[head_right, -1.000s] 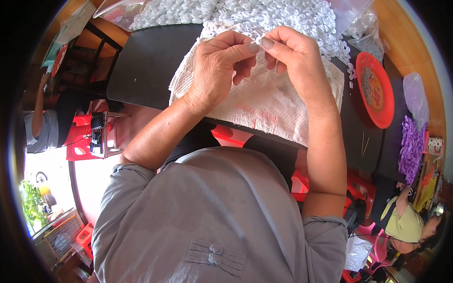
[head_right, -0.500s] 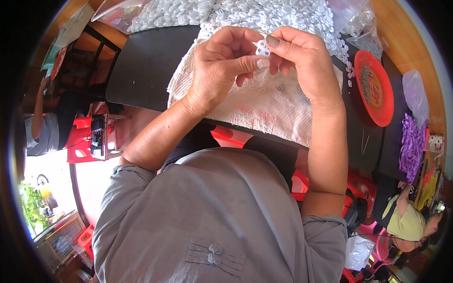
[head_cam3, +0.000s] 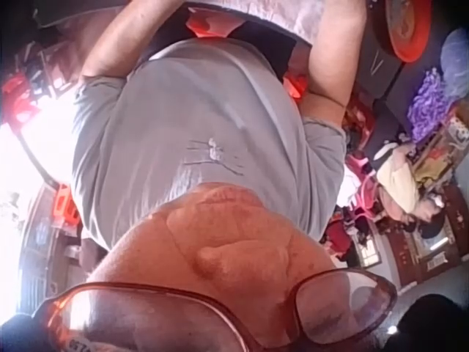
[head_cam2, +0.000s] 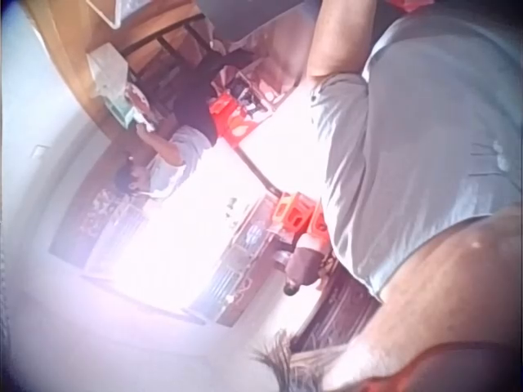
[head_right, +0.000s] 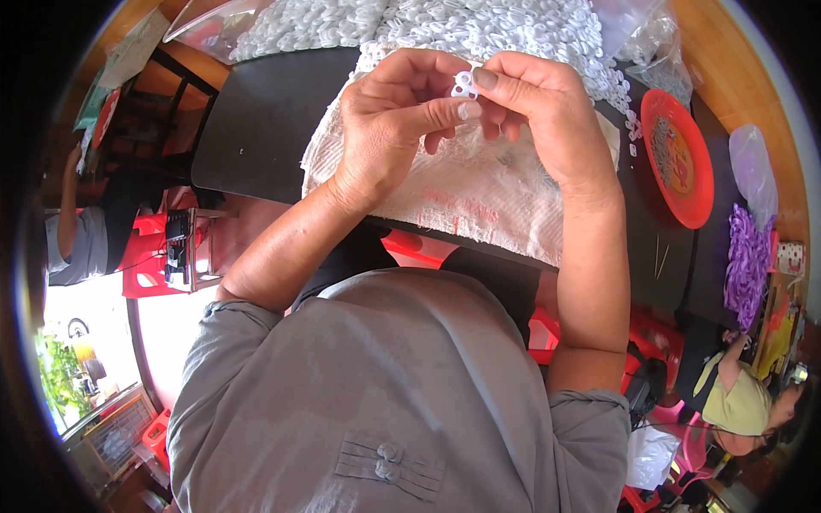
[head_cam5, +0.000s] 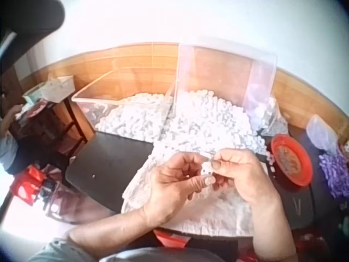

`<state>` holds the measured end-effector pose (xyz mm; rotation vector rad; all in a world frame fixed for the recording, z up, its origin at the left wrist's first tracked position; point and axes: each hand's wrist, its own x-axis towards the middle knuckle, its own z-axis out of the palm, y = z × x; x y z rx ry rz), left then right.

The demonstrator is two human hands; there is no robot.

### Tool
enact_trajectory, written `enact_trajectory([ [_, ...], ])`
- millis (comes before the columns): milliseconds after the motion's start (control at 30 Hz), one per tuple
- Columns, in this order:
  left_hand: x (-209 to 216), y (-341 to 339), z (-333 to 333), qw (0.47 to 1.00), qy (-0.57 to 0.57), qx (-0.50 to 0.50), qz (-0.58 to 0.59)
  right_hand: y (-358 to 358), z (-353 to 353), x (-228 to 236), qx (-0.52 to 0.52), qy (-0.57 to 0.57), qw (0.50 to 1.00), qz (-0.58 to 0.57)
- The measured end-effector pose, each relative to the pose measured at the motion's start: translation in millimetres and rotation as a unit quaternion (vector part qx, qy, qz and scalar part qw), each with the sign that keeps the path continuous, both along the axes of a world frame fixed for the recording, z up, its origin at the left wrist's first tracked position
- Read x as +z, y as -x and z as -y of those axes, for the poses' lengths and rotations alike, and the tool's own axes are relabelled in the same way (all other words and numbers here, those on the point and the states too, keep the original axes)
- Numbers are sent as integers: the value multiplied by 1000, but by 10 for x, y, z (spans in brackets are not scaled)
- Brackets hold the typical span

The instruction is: Sorting small white plastic parts by hand at a workbench.

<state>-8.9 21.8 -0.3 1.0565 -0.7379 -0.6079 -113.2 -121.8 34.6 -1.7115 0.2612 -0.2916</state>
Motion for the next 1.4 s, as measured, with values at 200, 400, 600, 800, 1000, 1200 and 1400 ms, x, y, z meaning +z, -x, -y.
enact_trajectory([
  [200, 5, 14, -15, 1000, 14, -9, 26, 4, -9, 9, 4, -17, 1000, -8],
  [400, -56, 50, 8, 995, 62, 0, 79, 4, -56, 42, -15, -9, 1000, -8],
  [600, -82, 26, -34, 992, 70, -7, 105, 27, -121, 80, -3, -55, 998, -33],
  [800, -15, 37, -61, 987, 89, 4, 136, 26, -124, 67, 22, -101, 994, -26],
  [1000, -34, 11, -119, 991, 78, -19, 107, 9, -150, 10, 52, -156, 986, -6],
  [1200, 37, 20, -78, 994, 104, -24, 10, -23, -171, -27, 35, -185, 982, 21],
  [1400, 907, -510, -196, 945, 44, 270, 177, 95, 222, 19, -168, -63, 982, 64],
])
